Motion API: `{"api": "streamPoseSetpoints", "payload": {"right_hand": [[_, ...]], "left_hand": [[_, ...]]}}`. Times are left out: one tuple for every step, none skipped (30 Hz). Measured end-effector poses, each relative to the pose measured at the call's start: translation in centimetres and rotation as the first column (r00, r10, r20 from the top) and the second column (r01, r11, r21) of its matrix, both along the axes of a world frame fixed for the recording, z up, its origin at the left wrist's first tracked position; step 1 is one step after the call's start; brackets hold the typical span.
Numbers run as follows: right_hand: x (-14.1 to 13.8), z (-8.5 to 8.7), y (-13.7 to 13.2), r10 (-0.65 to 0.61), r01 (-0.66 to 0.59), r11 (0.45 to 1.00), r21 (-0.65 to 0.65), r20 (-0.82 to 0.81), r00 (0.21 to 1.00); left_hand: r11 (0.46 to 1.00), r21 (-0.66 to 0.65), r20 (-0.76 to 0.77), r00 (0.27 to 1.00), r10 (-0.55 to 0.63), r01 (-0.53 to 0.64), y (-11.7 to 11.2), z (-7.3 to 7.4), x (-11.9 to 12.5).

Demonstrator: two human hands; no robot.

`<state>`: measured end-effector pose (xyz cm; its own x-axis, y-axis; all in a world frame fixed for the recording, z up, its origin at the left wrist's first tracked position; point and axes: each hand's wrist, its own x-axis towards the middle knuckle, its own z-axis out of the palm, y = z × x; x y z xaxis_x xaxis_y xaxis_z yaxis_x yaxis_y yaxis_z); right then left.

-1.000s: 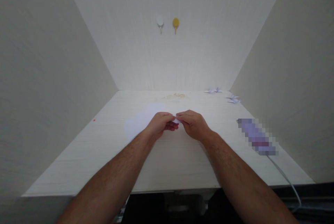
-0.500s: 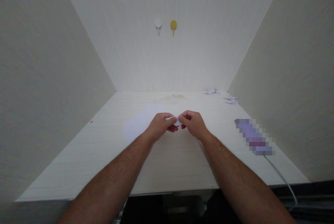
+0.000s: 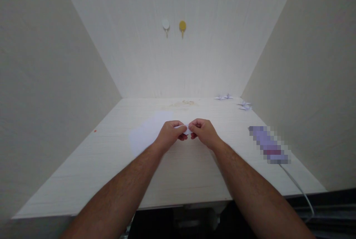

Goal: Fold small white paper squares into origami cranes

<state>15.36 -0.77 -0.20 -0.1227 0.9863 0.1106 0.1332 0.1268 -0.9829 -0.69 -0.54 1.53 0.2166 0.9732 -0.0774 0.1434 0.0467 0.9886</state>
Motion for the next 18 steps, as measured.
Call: {"api": "streamPoseSetpoints", "payload": {"right_hand": [[0.02,-0.11,0.05,0.005,-0.005,1.0,0.003,0.008,1.0],[0.03,-0.21,0.09,0.011,-0.011,1.0,0.006,0.013,1.0],[0.04,-0.31,0.12,0.013,-0.014,1.0,0.009,0.018,1.0],[0.04,-0.38,0.15,0.014,-0.014,1.0,0.01,0.024,1.0],[0.03,-0.43,0.17,0.012,-0.012,1.0,0.009,0.028,1.0],[0.01,-0.46,0.19,0.008,-0.009,1.0,0.007,0.033,0.999],[-0.02,-0.46,0.2,0.004,-0.004,1.0,0.004,0.039,0.999],[-0.06,-0.44,0.21,-0.002,0.002,1.0,0.0,0.044,0.999],[-0.1,-0.41,0.22,-0.004,0.004,1.0,-0.005,0.044,0.999],[-0.15,-0.37,0.22,-0.005,0.006,1.0,-0.01,0.042,0.999],[-0.19,-0.33,0.22,-0.006,0.007,1.0,-0.015,0.04,0.999],[-0.22,-0.27,0.21,-0.007,0.008,1.0,-0.02,0.04,0.999],[-0.25,-0.21,0.19,-0.007,0.008,1.0,-0.023,0.037,0.999],[-0.26,-0.15,0.17,-0.007,0.008,1.0,-0.021,0.036,0.999],[-0.27,-0.09,0.13,-0.008,0.009,1.0,-0.016,0.036,0.999],[-0.26,-0.04,0.1,-0.008,0.008,1.0,-0.007,0.038,0.999],[-0.23,-0.01,0.08,-0.007,0.007,1.0,0.004,0.043,0.999],[-0.2,-0.01,0.07,-0.008,0.007,1.0,0.017,0.051,0.999]], "left_hand": [[1.0,0.005,-0.006,1.0,0.007,-0.007,0.01,-0.01,-0.02],[1.0,0.015,-0.02,1.0,0.012,-0.012,0.0,-0.01,-0.05],[0.999,0.031,-0.046,0.999,0.017,-0.015,-0.01,0.0,-0.08],[0.999,0.05,-0.079,0.997,0.021,-0.017,-0.03,0.02,-0.11],[0.997,0.072,-0.115,0.993,0.025,-0.017,-0.05,0.03,-0.15],[0.995,0.095,-0.147,0.989,0.029,-0.015,-0.06,0.04,-0.18],[0.993,0.118,-0.174,0.984,0.033,-0.013,-0.08,0.04,-0.21],[0.99,0.139,-0.193,0.981,0.039,-0.012,-0.08,0.02,-0.23],[0.988,0.156,-0.205,0.978,0.044,-0.012,-0.08,0.0,-0.24],[0.986,0.168,-0.212,0.976,0.05,-0.013,-0.08,-0.03,-0.25],[0.984,0.175,-0.216,0.975,0.055,-0.017,-0.07,-0.05,-0.24],[0.984,0.179,-0.218,0.974,0.061,-0.022,-0.07,-0.07,-0.23],[0.983,0.182,-0.219,0.973,0.067,-0.027,-0.08,-0.07,-0.21],[0.981,0.189,-0.22,0.973,0.073,-0.031,-0.09,-0.05,-0.19],[0.979,0.202,-0.226,0.971,0.082,-0.036,-0.12,-0.02,-0.16],[0.975,0.22,-0.235,0.967,0.093,-0.04,-0.15,0.03,-0.13],[0.97,0.24,-0.248,0.963,0.104,-0.042,-0.2,0.08,-0.1],[0.965,0.258,-0.259,0.96,0.112,-0.043,-0.24,0.14,-0.08]]}}
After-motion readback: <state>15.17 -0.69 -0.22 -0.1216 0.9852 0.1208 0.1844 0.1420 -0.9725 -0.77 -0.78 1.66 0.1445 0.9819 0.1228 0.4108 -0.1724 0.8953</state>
